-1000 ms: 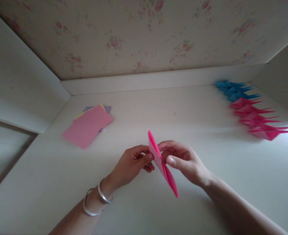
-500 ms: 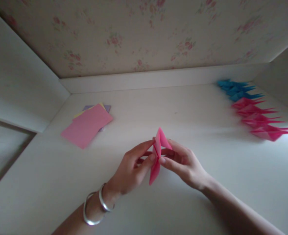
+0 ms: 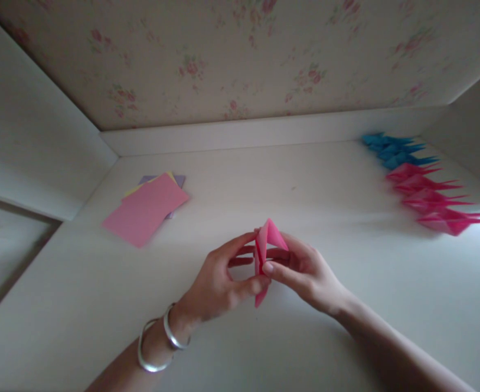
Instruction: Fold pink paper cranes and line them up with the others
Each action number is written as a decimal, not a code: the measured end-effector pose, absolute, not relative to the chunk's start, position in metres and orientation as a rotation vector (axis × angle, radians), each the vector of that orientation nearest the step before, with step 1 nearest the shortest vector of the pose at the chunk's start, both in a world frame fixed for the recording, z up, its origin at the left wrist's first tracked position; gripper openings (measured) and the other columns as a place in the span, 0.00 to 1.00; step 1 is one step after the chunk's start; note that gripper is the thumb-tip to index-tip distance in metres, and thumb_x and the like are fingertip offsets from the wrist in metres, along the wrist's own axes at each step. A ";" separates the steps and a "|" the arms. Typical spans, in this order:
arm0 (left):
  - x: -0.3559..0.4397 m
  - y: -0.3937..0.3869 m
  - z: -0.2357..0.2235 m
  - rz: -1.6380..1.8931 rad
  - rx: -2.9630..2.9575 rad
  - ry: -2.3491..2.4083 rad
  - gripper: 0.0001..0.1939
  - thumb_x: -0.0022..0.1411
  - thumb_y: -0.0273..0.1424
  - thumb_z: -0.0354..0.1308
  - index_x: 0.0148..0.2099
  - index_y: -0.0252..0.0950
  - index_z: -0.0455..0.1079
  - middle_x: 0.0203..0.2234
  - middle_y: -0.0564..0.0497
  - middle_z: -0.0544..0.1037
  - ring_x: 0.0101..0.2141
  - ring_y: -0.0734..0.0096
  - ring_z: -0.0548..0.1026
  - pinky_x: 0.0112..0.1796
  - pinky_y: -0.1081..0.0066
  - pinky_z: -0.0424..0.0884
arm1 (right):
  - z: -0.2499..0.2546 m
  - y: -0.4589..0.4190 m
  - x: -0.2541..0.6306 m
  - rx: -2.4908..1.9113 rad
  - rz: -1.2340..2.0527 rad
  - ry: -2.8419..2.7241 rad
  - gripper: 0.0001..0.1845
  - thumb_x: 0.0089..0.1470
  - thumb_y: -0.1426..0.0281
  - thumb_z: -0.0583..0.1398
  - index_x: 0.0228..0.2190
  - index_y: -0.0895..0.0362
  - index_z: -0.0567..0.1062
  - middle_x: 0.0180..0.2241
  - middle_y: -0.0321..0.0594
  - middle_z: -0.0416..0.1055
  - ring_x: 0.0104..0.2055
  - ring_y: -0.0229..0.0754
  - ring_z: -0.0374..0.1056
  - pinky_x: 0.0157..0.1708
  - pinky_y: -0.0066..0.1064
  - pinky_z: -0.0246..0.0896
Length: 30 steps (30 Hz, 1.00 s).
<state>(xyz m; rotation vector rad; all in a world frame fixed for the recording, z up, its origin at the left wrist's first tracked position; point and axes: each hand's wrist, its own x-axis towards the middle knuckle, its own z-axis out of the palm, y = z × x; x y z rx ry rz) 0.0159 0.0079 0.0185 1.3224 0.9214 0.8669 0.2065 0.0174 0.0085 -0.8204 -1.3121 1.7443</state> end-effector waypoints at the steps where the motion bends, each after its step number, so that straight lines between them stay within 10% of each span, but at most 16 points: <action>1: 0.016 0.008 0.019 0.867 1.324 0.918 0.34 0.57 0.30 0.68 0.64 0.39 0.62 0.56 0.41 0.74 0.54 0.51 0.74 0.54 0.54 0.72 | 0.008 0.017 0.206 -0.829 1.740 -1.314 0.22 0.57 0.67 0.65 0.52 0.55 0.72 0.49 0.48 0.76 0.49 0.51 0.75 0.46 0.43 0.74; 15: 0.010 0.009 0.017 0.859 1.199 0.837 0.26 0.63 0.31 0.62 0.62 0.38 0.64 0.53 0.39 0.76 0.52 0.50 0.75 0.46 0.61 0.77 | 0.013 0.017 0.212 -0.815 1.708 -1.401 0.25 0.63 0.65 0.58 0.60 0.54 0.65 0.50 0.48 0.76 0.51 0.51 0.74 0.47 0.44 0.72; 24: 0.021 0.005 0.002 0.896 1.457 1.163 0.21 0.67 0.25 0.52 0.61 0.38 0.66 0.56 0.44 0.74 0.55 0.59 0.72 0.57 0.60 0.67 | 0.000 0.008 0.209 -1.018 0.849 -2.055 0.27 0.60 0.76 0.51 0.61 0.56 0.65 0.54 0.49 0.73 0.44 0.46 0.76 0.42 0.37 0.73; 30: 0.029 0.005 -0.005 0.983 1.527 1.311 0.18 0.63 0.24 0.56 0.55 0.37 0.70 0.48 0.45 0.78 0.45 0.62 0.78 0.45 0.66 0.75 | -0.003 0.001 0.196 -1.054 0.525 -2.122 0.25 0.57 0.77 0.52 0.56 0.62 0.67 0.47 0.52 0.77 0.40 0.49 0.78 0.34 0.38 0.76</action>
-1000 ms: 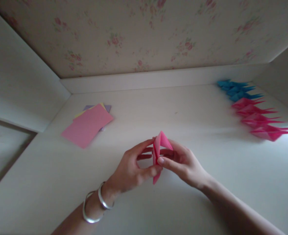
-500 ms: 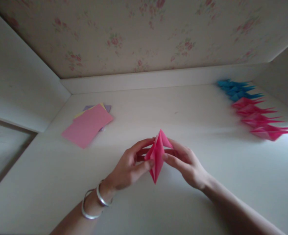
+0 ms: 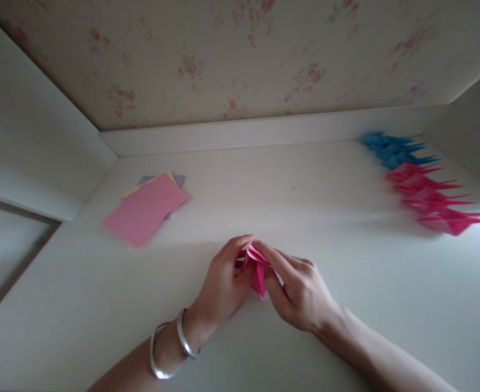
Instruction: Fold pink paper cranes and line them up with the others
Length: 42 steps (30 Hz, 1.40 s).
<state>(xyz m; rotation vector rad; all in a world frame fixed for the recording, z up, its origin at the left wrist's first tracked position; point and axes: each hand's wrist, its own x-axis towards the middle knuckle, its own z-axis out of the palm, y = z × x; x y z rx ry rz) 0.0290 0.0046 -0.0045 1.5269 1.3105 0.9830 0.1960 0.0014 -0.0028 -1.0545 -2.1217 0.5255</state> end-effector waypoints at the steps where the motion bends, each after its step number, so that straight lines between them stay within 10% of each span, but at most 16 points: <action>1: 0.029 0.004 -0.005 1.018 1.536 1.326 0.18 0.61 0.22 0.57 0.53 0.38 0.71 0.47 0.46 0.79 0.45 0.62 0.77 0.46 0.66 0.74 | -0.003 0.000 0.194 -1.021 0.471 -2.122 0.25 0.57 0.78 0.52 0.56 0.62 0.67 0.48 0.52 0.77 0.43 0.50 0.78 0.36 0.39 0.77; 32: 0.018 0.000 0.006 1.187 1.023 1.203 0.14 0.51 0.39 0.68 0.41 0.43 0.74 0.46 0.48 0.82 0.46 0.52 0.78 0.48 0.59 0.75 | 0.005 -0.022 0.184 -0.726 0.209 -2.114 0.22 0.50 0.82 0.60 0.49 0.65 0.75 0.50 0.50 0.76 0.55 0.54 0.68 0.50 0.43 0.72; 42: 0.020 -0.004 0.008 1.268 1.149 1.222 0.12 0.53 0.26 0.66 0.42 0.41 0.79 0.44 0.49 0.83 0.44 0.56 0.80 0.47 0.62 0.76 | 0.003 -0.021 0.182 -0.708 0.202 -2.098 0.21 0.51 0.84 0.59 0.48 0.66 0.75 0.49 0.50 0.77 0.53 0.51 0.69 0.49 0.40 0.72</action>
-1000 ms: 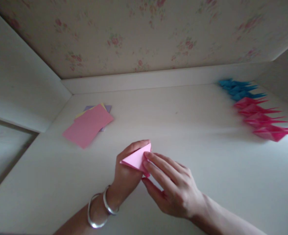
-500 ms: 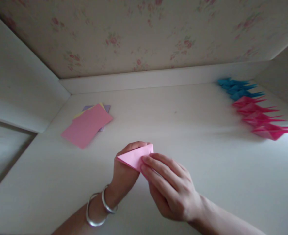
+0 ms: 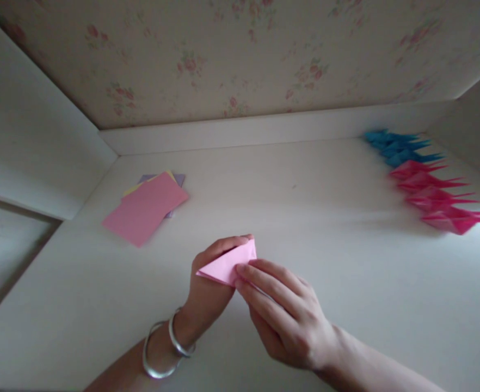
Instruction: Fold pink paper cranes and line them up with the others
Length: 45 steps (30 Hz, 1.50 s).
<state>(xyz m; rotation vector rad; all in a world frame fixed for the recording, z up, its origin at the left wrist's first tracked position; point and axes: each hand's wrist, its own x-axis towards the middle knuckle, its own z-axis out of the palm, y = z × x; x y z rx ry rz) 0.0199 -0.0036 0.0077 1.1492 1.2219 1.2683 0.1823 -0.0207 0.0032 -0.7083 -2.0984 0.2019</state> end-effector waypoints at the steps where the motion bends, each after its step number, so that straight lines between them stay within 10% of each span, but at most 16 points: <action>1: 0.021 -0.003 0.010 1.262 1.178 1.241 0.12 0.54 0.25 0.65 0.42 0.42 0.80 0.43 0.49 0.83 0.45 0.56 0.80 0.48 0.63 0.76 | 0.003 -0.021 0.183 -0.714 0.220 -2.094 0.21 0.51 0.84 0.59 0.48 0.66 0.75 0.50 0.50 0.76 0.53 0.51 0.69 0.49 0.40 0.72; 17: 0.019 0.005 0.012 1.054 0.586 0.756 0.25 0.51 0.28 0.72 0.53 0.39 0.76 0.49 0.48 0.80 0.45 0.68 0.76 0.45 0.75 0.71 | 0.003 -0.005 0.186 -1.025 0.614 -1.677 0.18 0.58 0.83 0.56 0.46 0.53 0.75 0.44 0.42 0.76 0.47 0.43 0.72 0.46 0.36 0.69; 22: 0.017 0.012 0.012 1.054 0.461 0.648 0.22 0.61 0.44 0.63 0.49 0.32 0.77 0.48 0.43 0.80 0.44 0.64 0.77 0.44 0.71 0.75 | 0.007 0.002 0.193 -1.118 1.187 -1.429 0.13 0.58 0.77 0.58 0.42 0.50 0.77 0.44 0.38 0.77 0.43 0.41 0.75 0.39 0.30 0.71; 27: 0.018 0.018 0.006 1.047 0.395 0.787 0.07 0.61 0.29 0.64 0.40 0.30 0.77 0.33 0.47 0.82 0.29 0.74 0.79 0.33 0.77 0.77 | 0.009 0.006 0.195 -1.170 1.497 -1.211 0.08 0.59 0.65 0.61 0.40 0.52 0.79 0.41 0.39 0.79 0.37 0.41 0.75 0.34 0.28 0.72; 45: 0.015 0.017 0.014 1.025 0.363 0.851 0.09 0.56 0.26 0.68 0.40 0.27 0.79 0.32 0.46 0.83 0.32 0.74 0.81 0.37 0.80 0.79 | -0.012 0.005 0.194 -1.215 0.865 -1.482 0.12 0.52 0.74 0.63 0.40 0.54 0.71 0.34 0.40 0.78 0.33 0.41 0.76 0.27 0.29 0.75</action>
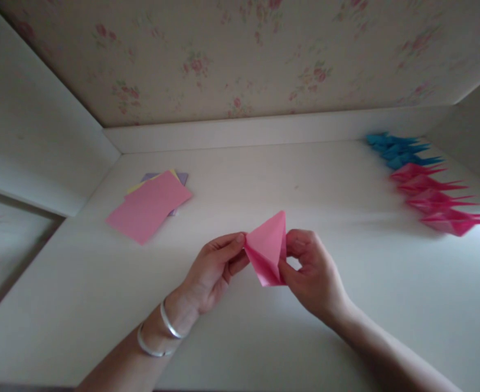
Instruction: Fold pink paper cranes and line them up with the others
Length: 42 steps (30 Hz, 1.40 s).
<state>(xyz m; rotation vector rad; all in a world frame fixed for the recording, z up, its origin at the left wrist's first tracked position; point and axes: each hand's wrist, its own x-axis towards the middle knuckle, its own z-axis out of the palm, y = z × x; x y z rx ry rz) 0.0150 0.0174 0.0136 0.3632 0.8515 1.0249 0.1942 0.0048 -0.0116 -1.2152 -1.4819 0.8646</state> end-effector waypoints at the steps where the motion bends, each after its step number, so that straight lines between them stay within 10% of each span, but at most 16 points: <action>1: 0.015 0.017 0.014 1.038 0.369 0.855 0.09 0.55 0.27 0.70 0.39 0.27 0.79 0.31 0.47 0.83 0.32 0.74 0.81 0.37 0.80 0.78 | -0.012 0.005 0.194 -1.210 0.799 -1.489 0.11 0.52 0.74 0.64 0.38 0.54 0.70 0.34 0.40 0.78 0.33 0.41 0.77 0.24 0.27 0.74; 4: 0.016 0.018 0.012 1.094 0.379 0.888 0.11 0.51 0.29 0.73 0.35 0.29 0.79 0.29 0.49 0.82 0.31 0.76 0.80 0.38 0.81 0.78 | -0.006 0.006 0.196 -1.122 0.660 -1.644 0.07 0.55 0.77 0.61 0.34 0.54 0.70 0.42 0.47 0.79 0.39 0.44 0.78 0.19 0.22 0.70; 9: 0.016 0.019 0.011 1.163 0.383 0.896 0.11 0.50 0.30 0.73 0.34 0.30 0.79 0.31 0.51 0.82 0.33 0.78 0.79 0.39 0.82 0.77 | 0.002 0.007 0.200 -0.961 0.530 -1.776 0.11 0.57 0.82 0.58 0.30 0.54 0.73 0.51 0.50 0.76 0.44 0.44 0.78 0.39 0.33 0.76; 24: 0.021 0.014 0.011 0.992 0.536 1.083 0.18 0.49 0.39 0.73 0.37 0.31 0.80 0.25 0.50 0.81 0.23 0.77 0.78 0.24 0.83 0.75 | 0.005 0.010 0.200 -0.987 0.459 -1.886 0.20 0.53 0.85 0.53 0.17 0.58 0.73 0.63 0.50 0.62 0.46 0.47 0.77 0.37 0.35 0.75; 33: 0.020 0.012 0.014 0.944 0.443 0.985 0.16 0.48 0.35 0.74 0.37 0.32 0.80 0.28 0.50 0.82 0.28 0.73 0.81 0.33 0.77 0.79 | 0.003 0.009 0.202 -1.019 0.714 -1.893 0.15 0.52 0.83 0.55 0.21 0.57 0.75 0.68 0.48 0.49 0.51 0.49 0.73 0.37 0.36 0.75; 42: 0.017 0.014 0.015 0.922 0.413 0.852 0.09 0.56 0.29 0.70 0.39 0.30 0.81 0.37 0.46 0.83 0.37 0.73 0.80 0.43 0.77 0.77 | 0.011 0.013 0.210 -1.023 0.875 -2.087 0.14 0.57 0.79 0.55 0.26 0.56 0.77 0.63 0.48 0.62 0.62 0.53 0.63 0.53 0.44 0.69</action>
